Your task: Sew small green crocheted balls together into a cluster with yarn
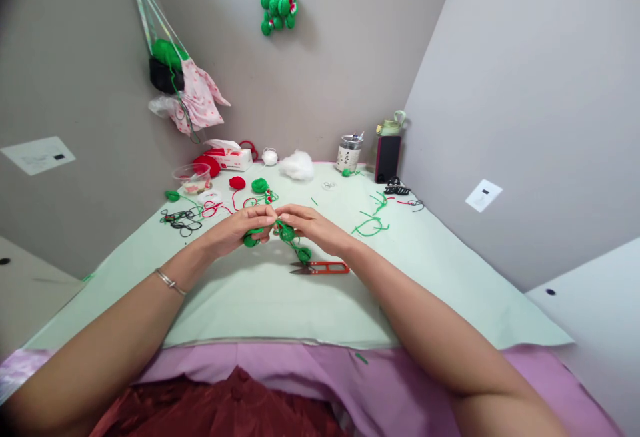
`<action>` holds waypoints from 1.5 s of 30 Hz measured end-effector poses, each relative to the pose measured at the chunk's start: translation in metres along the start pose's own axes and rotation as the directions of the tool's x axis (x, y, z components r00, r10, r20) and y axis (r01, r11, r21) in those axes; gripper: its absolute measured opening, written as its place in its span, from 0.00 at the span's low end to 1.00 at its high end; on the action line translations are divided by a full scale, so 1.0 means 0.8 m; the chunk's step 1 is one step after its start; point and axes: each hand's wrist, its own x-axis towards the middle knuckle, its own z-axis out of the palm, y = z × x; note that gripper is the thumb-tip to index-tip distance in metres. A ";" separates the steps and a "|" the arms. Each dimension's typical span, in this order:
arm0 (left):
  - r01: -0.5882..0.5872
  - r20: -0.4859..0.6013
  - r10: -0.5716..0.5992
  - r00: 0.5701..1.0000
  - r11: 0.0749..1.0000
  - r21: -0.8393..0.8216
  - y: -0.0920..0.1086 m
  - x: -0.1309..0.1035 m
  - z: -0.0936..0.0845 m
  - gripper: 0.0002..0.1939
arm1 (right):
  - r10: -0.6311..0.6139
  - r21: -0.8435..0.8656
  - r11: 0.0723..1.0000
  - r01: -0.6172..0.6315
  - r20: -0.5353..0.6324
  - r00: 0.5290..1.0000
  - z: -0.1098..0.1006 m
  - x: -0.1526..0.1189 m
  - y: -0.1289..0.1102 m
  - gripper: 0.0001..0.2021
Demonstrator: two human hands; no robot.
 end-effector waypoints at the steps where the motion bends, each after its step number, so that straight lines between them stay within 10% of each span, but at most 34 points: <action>1: -0.002 -0.008 0.002 1.000 1.000 0.016 0.000 0.000 -0.002 0.12 | 0.036 0.044 0.998 -0.037 0.014 0.999 0.001 0.000 0.001 0.16; 12: -0.072 -0.176 0.085 0.981 0.994 0.080 -0.002 0.005 -0.015 0.13 | -0.153 -0.021 0.988 0.153 -0.267 0.951 -0.003 0.006 0.001 0.13; 26: -0.075 -0.136 0.083 0.987 0.995 0.067 0.003 0.003 -0.011 0.13 | -0.473 -0.414 0.850 0.326 -0.325 0.819 0.005 0.003 0.001 0.06; 45: -0.067 -0.108 0.075 0.991 0.995 0.070 0.001 0.003 -0.014 0.11 | -0.327 -0.526 0.832 0.177 -0.206 0.922 0.007 -0.003 -0.005 0.07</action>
